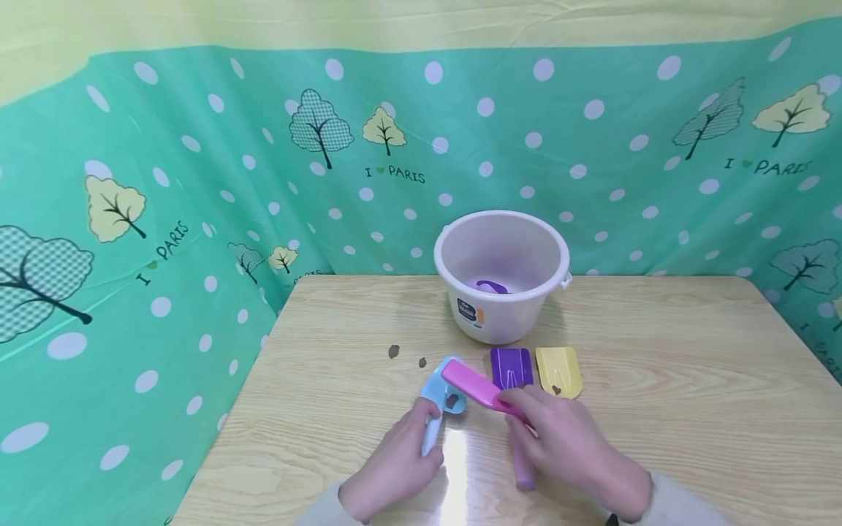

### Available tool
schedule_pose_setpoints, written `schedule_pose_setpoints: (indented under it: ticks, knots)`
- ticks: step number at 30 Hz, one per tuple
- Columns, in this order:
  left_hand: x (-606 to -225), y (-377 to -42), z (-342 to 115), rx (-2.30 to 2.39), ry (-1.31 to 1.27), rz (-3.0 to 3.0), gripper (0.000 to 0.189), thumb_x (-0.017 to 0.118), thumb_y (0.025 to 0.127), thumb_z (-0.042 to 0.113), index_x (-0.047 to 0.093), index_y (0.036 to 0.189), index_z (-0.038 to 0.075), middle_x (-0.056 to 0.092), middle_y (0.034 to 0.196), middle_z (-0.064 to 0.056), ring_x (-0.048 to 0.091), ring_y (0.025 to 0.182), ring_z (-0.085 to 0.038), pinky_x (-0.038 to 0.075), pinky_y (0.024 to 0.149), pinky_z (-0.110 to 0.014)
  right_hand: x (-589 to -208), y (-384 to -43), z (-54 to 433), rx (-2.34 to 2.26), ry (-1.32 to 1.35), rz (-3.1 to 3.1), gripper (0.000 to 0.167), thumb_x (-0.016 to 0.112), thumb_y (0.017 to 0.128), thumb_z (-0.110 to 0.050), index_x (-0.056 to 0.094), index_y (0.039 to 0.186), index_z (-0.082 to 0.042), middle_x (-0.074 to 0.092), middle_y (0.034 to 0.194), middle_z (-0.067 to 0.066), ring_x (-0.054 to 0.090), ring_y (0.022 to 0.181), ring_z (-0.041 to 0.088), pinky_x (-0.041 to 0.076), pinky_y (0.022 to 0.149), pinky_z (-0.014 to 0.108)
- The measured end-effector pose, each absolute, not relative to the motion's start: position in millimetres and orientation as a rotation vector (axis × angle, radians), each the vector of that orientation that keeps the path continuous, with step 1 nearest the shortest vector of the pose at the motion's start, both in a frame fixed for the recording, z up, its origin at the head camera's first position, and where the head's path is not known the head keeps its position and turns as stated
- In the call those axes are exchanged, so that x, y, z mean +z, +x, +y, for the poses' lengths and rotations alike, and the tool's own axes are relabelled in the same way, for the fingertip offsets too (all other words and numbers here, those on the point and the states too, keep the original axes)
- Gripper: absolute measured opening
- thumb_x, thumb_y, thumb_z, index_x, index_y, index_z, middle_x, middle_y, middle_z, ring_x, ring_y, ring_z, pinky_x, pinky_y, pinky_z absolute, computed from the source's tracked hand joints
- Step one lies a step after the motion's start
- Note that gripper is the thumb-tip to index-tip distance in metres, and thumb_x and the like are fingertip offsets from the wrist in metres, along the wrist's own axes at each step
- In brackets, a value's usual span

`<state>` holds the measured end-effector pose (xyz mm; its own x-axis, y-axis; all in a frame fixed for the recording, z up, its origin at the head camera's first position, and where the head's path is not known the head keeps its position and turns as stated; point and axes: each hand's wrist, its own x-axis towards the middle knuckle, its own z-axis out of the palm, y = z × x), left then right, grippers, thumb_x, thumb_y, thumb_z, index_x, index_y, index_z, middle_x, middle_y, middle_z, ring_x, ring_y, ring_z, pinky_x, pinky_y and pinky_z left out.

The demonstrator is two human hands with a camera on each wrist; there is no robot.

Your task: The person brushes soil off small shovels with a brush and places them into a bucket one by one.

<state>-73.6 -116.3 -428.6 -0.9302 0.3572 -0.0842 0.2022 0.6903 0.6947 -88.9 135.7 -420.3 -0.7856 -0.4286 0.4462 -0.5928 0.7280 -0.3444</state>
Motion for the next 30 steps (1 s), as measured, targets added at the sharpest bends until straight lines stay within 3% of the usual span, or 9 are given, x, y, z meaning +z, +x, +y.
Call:
schedule_pose_setpoints:
  ticks: [6,12,21,25,30]
  knots:
    - [-428.6,-73.7,-120.5,1.11,0.41,2.666,0.044,0.063,0.078,0.01,0.042,0.116,0.007,0.051,0.087,-0.001,0.048,0.068,-0.011,0.043,0.052,-0.024,-420.8,-88.3,129.3,0.709,0.812,-2.628,0.031,0.074,0.08,-0.016,0.067,0.109,-0.019,0.06,0.082,-0.013,0.046,0.061,-0.004,0.04,0.05,0.016]
    - [-428.3,-73.8,-124.3,1.171,0.369,2.633,0.043,0.064,0.078,0.01,0.044,0.116,0.007,0.054,0.087,0.0,0.05,0.069,-0.011,0.045,0.054,-0.025,-420.6,-87.8,122.4,0.684,0.8,-2.683,0.031,0.073,0.081,-0.02,0.067,0.111,-0.023,0.064,0.088,-0.014,0.054,0.068,-0.002,0.045,0.056,0.019]
    - [-428.8,-74.9,-128.1,1.265,0.369,2.577,0.036,0.061,0.083,0.009,0.046,0.116,0.002,0.056,0.085,-0.001,0.053,0.065,-0.009,0.048,0.053,-0.024,-419.0,-83.3,111.1,0.583,0.75,-2.776,0.029,0.069,0.084,-0.029,0.065,0.112,-0.032,0.06,0.088,-0.02,0.048,0.059,-0.004,0.039,0.05,0.018]
    - [-429.1,-74.9,-128.3,1.287,0.356,2.562,0.033,0.061,0.086,0.01,0.046,0.115,0.002,0.057,0.085,-0.001,0.054,0.064,-0.008,0.048,0.053,-0.024,-420.9,-81.4,106.6,0.584,0.774,-2.768,0.028,0.069,0.084,-0.028,0.065,0.112,-0.031,0.063,0.092,-0.019,0.056,0.066,-0.001,0.045,0.055,0.022]
    - [-428.5,-73.4,-129.4,1.326,0.338,2.543,0.033,0.061,0.087,0.009,0.045,0.114,0.001,0.057,0.084,-0.001,0.055,0.063,-0.009,0.049,0.052,-0.024,-424.7,-81.1,103.6,0.623,0.819,-2.731,0.027,0.07,0.084,-0.024,0.066,0.11,-0.028,0.062,0.089,-0.017,0.055,0.063,0.001,0.044,0.053,0.02]
